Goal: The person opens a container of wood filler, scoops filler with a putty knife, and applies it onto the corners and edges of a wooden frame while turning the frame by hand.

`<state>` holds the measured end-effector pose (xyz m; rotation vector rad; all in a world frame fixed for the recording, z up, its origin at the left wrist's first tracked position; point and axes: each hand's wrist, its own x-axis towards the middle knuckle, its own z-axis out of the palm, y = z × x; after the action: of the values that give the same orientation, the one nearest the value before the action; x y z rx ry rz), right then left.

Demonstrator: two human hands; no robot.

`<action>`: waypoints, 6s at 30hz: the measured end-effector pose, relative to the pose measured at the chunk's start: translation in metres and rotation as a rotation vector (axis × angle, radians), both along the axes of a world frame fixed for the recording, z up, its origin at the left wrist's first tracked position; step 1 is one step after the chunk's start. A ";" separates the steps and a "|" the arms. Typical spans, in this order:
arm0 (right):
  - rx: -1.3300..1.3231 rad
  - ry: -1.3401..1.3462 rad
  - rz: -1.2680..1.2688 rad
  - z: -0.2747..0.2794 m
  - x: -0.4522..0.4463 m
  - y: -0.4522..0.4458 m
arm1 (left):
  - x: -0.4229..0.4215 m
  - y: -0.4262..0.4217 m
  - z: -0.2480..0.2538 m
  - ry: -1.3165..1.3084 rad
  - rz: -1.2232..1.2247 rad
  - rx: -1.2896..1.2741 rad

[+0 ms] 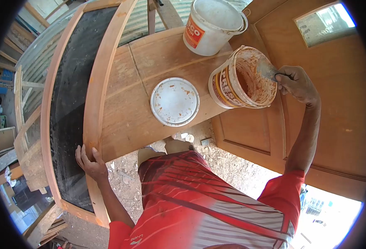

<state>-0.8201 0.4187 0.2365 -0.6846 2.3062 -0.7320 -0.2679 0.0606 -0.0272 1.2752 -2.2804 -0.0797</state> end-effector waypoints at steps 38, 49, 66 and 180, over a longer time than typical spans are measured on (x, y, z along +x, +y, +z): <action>-0.398 0.645 1.713 -0.196 0.805 -0.462 | 0.366 0.066 0.021 0.907 0.720 0.595; -0.022 0.549 1.694 -0.148 0.841 -0.464 | 0.369 0.065 0.016 1.008 0.685 0.616; -0.270 0.385 1.710 -0.174 0.835 -0.465 | 0.369 0.064 0.012 1.035 0.671 0.632; -0.263 -0.362 0.540 -0.155 0.386 -0.125 | 0.367 0.066 -0.017 0.772 0.639 0.394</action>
<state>-0.4344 0.2936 0.0813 -1.1310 1.6086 -0.8199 0.0990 0.1271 -0.0442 1.7248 -1.1805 -0.6840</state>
